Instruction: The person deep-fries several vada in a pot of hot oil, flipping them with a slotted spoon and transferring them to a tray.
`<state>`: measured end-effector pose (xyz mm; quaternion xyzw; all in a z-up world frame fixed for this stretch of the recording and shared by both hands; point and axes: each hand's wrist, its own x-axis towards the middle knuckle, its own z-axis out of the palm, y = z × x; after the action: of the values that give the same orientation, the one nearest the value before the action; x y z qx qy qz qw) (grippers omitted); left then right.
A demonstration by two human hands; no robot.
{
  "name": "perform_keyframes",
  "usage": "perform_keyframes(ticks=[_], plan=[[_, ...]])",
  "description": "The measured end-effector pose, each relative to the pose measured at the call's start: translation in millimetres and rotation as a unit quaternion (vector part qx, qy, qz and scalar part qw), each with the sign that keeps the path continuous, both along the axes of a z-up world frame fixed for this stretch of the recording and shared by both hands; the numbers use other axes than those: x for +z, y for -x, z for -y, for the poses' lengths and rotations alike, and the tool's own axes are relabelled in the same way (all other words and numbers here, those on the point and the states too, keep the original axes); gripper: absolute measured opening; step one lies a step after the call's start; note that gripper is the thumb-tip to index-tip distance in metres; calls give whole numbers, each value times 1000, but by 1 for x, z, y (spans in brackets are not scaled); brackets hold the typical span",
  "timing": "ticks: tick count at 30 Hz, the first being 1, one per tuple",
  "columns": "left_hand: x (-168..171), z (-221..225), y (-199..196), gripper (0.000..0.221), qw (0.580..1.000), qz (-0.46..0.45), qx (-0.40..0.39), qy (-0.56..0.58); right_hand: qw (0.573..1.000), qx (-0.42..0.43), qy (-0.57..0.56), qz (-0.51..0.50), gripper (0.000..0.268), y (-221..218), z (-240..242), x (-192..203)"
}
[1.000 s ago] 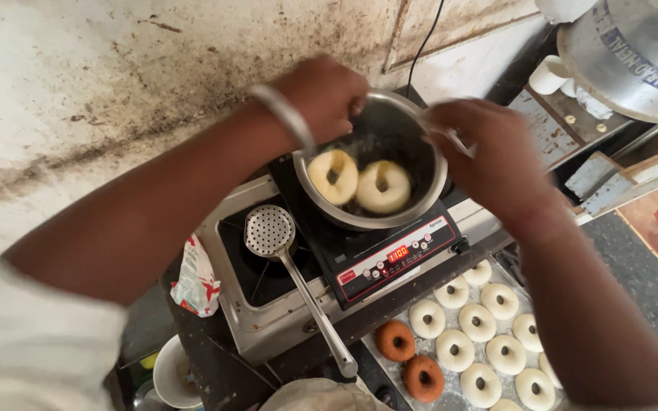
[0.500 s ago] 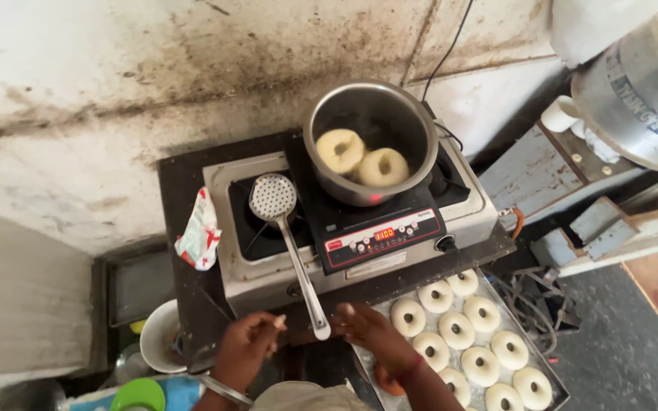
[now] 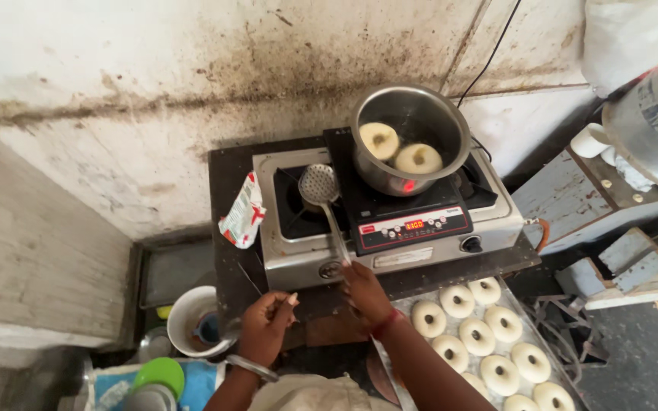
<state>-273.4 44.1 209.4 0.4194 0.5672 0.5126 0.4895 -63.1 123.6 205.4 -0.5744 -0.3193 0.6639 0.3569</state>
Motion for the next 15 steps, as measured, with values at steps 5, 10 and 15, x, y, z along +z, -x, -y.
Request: perform_keyframes(ticks=[5, 10, 15], plan=[[2, -45, 15, 21, 978, -179, 56, -92, 995, 14, -38, 92, 30, -16, 49, -11], [-3, -96, 16, 15, 913, -288, 64, -283, 989, -31, -119, 86, 28, -26, 84, -16], [4, -134, 4, 49, 864, -396, -42, -309, 979, -92, -120, 138, 30, -41, 94, 46]])
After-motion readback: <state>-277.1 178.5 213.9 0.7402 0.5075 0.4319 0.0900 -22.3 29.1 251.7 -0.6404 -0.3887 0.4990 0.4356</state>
